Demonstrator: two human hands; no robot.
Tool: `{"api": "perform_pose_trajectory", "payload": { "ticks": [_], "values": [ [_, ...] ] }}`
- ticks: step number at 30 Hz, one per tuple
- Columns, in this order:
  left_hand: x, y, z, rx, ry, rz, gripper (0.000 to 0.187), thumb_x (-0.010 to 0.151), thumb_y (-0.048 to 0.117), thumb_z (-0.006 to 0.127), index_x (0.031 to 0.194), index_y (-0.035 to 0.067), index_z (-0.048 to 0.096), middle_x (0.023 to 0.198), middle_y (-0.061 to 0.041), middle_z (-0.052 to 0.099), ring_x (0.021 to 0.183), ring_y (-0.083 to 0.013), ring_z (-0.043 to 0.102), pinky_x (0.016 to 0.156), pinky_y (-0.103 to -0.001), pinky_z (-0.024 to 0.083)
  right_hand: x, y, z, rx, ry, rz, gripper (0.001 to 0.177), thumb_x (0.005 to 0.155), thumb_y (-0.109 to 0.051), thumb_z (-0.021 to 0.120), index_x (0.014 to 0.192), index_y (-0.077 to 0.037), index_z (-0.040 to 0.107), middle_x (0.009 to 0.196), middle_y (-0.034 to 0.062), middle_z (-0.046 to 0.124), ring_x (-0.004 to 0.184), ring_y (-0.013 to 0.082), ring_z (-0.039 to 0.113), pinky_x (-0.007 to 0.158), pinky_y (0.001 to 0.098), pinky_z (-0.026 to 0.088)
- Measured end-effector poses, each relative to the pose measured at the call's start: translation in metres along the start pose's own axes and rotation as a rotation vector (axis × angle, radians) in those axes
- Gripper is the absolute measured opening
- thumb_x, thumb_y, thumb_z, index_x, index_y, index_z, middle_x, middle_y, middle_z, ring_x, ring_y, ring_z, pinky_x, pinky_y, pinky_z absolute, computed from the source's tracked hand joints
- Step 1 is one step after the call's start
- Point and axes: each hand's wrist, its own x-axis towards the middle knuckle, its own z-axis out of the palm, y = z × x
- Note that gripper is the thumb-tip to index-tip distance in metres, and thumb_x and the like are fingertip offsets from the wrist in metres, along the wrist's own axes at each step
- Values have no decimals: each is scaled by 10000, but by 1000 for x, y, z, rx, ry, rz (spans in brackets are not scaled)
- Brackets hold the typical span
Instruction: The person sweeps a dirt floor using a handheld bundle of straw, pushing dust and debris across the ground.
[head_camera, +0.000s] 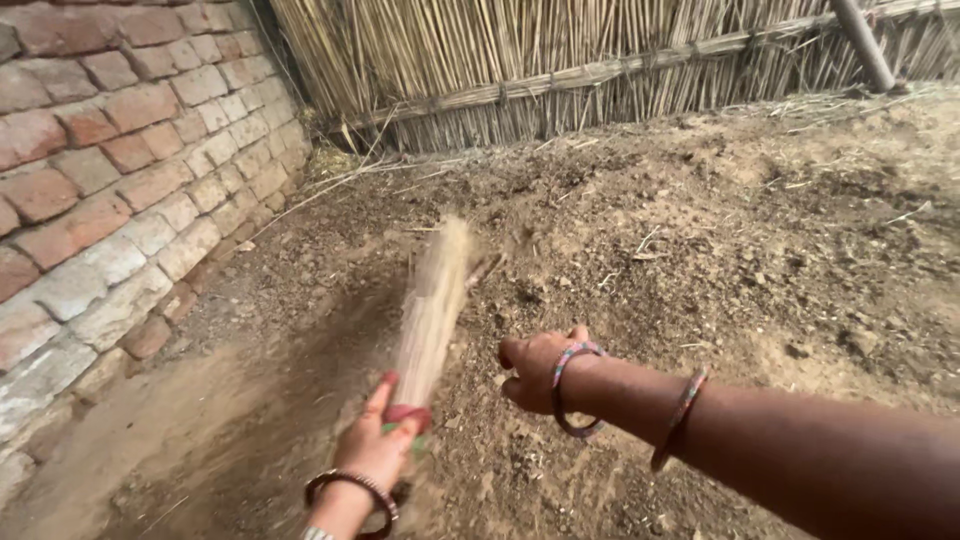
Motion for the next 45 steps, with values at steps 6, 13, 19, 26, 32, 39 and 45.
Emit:
{"api": "perform_pose_trajectory", "payload": {
  "ticks": [6,13,19,26,32,39,45],
  "values": [
    [32,-30,11,-164,296,-141,846,928,322,688,1605,269,183,1069,-41,762,617,-152,632,613,-316,511,-2,14,4,-36,20,-30,357,976,-299,557,1309,-172,558,1226,46,637,1190,225,562,1123,558,278],
    [19,7,29,-278,-242,-154,877,908,286,665,1604,380,139,1140,-42,759,706,-169,662,645,-336,569,13,42,20,28,-54,27,386,992,-376,502,1285,-131,563,1091,59,696,999,196,651,1054,482,398],
    [-8,58,47,-189,-212,233,959,887,425,701,1594,309,64,1080,-9,757,737,-127,667,626,-282,539,23,50,25,666,-166,122,649,1023,-588,280,1228,-68,610,931,141,722,787,217,656,784,354,557],
    [-11,66,53,-371,148,-73,543,890,268,708,1350,123,456,927,-120,732,633,-243,687,586,-410,573,46,68,24,531,-47,-50,745,1016,-618,176,1160,-70,661,845,125,742,709,172,666,693,301,517],
    [82,-51,128,-33,242,-159,449,838,339,814,1121,63,599,967,-153,756,835,-255,712,841,-364,558,60,134,36,560,-48,101,679,1008,-605,237,1133,-96,668,793,76,684,719,187,640,714,351,540],
    [57,-3,247,-148,-304,-6,548,816,320,753,1275,62,597,927,-129,755,882,-279,754,939,-318,577,90,194,46,558,182,146,741,1019,-609,240,1055,-77,754,798,69,743,773,136,669,799,325,492],
    [26,64,172,5,81,131,908,853,368,673,1541,68,162,1053,-50,755,975,-217,709,933,-340,536,79,180,47,658,68,105,631,1001,-554,231,1140,-136,683,904,82,749,824,195,717,824,397,540]
  ]
}}
